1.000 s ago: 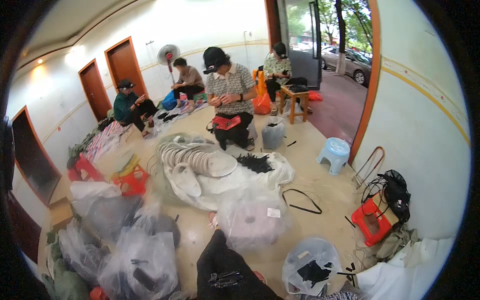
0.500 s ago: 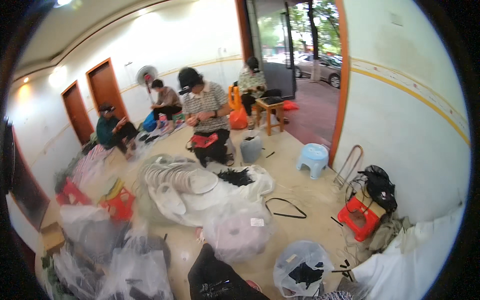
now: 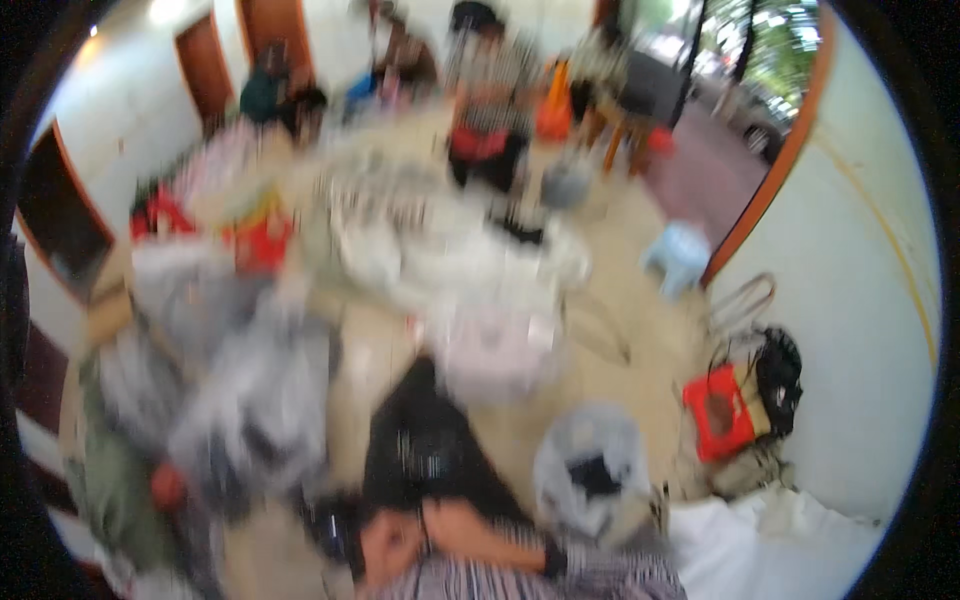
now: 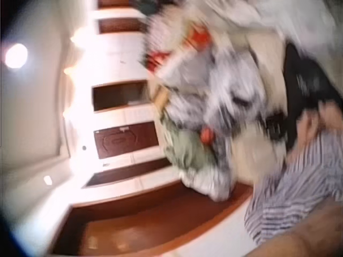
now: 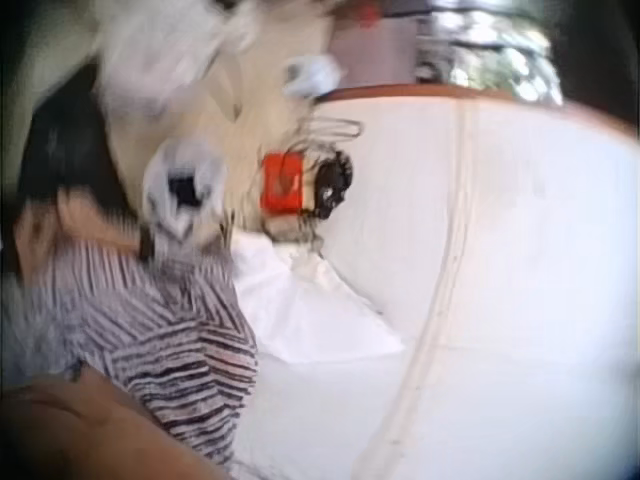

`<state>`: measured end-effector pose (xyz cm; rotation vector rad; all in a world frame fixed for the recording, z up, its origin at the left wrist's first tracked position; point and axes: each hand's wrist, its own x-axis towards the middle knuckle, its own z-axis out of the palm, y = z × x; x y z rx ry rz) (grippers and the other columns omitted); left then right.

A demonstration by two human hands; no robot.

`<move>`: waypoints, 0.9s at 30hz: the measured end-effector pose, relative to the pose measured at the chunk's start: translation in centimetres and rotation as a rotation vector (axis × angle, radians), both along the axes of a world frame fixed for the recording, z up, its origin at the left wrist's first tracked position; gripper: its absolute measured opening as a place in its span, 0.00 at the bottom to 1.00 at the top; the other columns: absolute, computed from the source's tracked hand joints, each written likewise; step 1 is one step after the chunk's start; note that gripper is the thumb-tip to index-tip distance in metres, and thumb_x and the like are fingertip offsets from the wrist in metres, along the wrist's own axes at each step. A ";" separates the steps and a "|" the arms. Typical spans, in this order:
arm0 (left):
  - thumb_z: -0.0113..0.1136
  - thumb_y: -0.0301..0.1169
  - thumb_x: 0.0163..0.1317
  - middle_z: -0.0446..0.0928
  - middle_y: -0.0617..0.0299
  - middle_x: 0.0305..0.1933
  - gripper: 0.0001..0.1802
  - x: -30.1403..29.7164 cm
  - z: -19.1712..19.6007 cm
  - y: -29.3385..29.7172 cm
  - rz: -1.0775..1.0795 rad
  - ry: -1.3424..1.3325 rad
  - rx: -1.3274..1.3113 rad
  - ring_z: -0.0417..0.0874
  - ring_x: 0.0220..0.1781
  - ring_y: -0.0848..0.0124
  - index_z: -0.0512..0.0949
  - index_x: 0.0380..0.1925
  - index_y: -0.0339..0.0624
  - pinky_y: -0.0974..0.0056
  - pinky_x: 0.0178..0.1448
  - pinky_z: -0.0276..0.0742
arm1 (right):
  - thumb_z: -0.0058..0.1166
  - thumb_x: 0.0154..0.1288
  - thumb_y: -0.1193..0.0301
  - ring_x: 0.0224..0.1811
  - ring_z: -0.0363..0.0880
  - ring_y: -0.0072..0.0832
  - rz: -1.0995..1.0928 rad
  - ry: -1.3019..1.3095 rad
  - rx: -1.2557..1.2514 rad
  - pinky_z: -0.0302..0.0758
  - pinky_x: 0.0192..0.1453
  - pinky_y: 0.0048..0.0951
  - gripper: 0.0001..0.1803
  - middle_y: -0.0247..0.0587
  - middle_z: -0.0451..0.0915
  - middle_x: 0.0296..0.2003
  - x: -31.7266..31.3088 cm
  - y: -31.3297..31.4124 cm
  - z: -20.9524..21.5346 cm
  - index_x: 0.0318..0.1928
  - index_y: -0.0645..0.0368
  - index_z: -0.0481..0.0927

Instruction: Assembling or processing small black straps and buckles.

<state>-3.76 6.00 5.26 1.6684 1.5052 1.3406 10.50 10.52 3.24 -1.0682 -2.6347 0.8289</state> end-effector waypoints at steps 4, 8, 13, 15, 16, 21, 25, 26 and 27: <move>0.58 0.23 0.49 0.74 0.61 0.26 0.04 0.5 2.2 1.2 0.088 -0.213 -0.244 0.74 0.29 0.77 0.73 0.26 0.35 0.73 0.36 0.69 | 0.34 0.66 0.63 0.15 0.69 0.31 -0.349 0.432 -0.588 0.63 0.20 0.32 0.20 0.48 0.70 0.16 0.0 1.6 4.9 0.21 0.63 0.70; 0.55 0.21 0.52 0.72 0.65 0.24 0.06 0.1 1.5 -0.8 0.037 -0.610 -0.430 0.70 0.24 0.82 0.70 0.30 0.36 0.77 0.31 0.67 | 0.32 0.66 0.63 0.16 0.66 0.27 -0.396 0.544 -0.831 0.65 0.23 0.28 0.21 0.41 0.69 0.15 -0.4 0.1 4.8 0.21 0.64 0.69; 0.57 0.21 0.51 0.73 0.66 0.23 0.05 0.4 2.1 -1.2 0.114 -0.566 -0.406 0.70 0.24 0.83 0.71 0.27 0.36 0.78 0.29 0.66 | 0.34 0.66 0.61 0.17 0.64 0.23 -0.298 0.523 -0.890 0.64 0.24 0.26 0.23 0.41 0.67 0.14 -0.6 0.2 5.2 0.21 0.66 0.70; 0.59 0.22 0.50 0.73 0.67 0.22 0.05 0.7 1.7 -1.1 0.141 -0.398 -0.259 0.70 0.25 0.84 0.71 0.24 0.36 0.77 0.28 0.66 | 0.35 0.66 0.61 0.17 0.66 0.26 -0.280 0.481 -0.802 0.64 0.24 0.27 0.23 0.43 0.68 0.15 -0.7 0.3 5.2 0.22 0.67 0.70; 0.59 0.22 0.50 0.73 0.67 0.22 0.05 0.7 1.5 -1.2 0.145 -0.398 -0.261 0.70 0.25 0.84 0.71 0.24 0.36 0.77 0.28 0.66 | 0.36 0.65 0.60 0.17 0.68 0.29 -0.268 0.445 -0.714 0.65 0.25 0.28 0.23 0.45 0.68 0.15 -0.8 0.2 5.2 0.23 0.67 0.71; 0.59 0.22 0.50 0.73 0.66 0.21 0.05 0.6 1.5 -1.3 0.122 -0.379 -0.279 0.70 0.25 0.84 0.72 0.24 0.35 0.78 0.29 0.66 | 0.40 0.64 0.61 0.21 0.72 0.42 -0.228 0.319 -0.486 0.67 0.25 0.33 0.21 0.52 0.71 0.18 -0.9 -0.2 4.9 0.25 0.68 0.72; 0.58 0.21 0.50 0.74 0.66 0.23 0.04 1.1 1.2 -1.6 0.175 -0.493 -0.334 0.71 0.25 0.84 0.73 0.24 0.35 0.77 0.29 0.67 | 0.42 0.63 0.66 0.23 0.73 0.45 -0.336 0.395 -0.276 0.68 0.26 0.34 0.16 0.53 0.72 0.19 -1.3 -1.0 4.4 0.25 0.67 0.73; 0.58 0.21 0.50 0.74 0.66 0.23 0.04 1.2 1.3 -1.6 0.193 -0.524 -0.344 0.71 0.25 0.84 0.73 0.24 0.35 0.77 0.29 0.67 | 0.42 0.63 0.67 0.22 0.72 0.45 -0.429 0.414 -0.340 0.68 0.25 0.33 0.16 0.52 0.72 0.18 -1.3 -1.1 4.9 0.25 0.67 0.73; 0.57 0.20 0.51 0.74 0.66 0.23 0.03 1.3 1.5 -1.0 0.172 -0.549 -0.350 0.71 0.23 0.84 0.72 0.26 0.35 0.78 0.27 0.66 | 0.39 0.65 0.66 0.18 0.71 0.36 -0.450 0.467 -0.478 0.66 0.23 0.28 0.19 0.45 0.70 0.15 -1.2 -0.5 5.2 0.21 0.65 0.71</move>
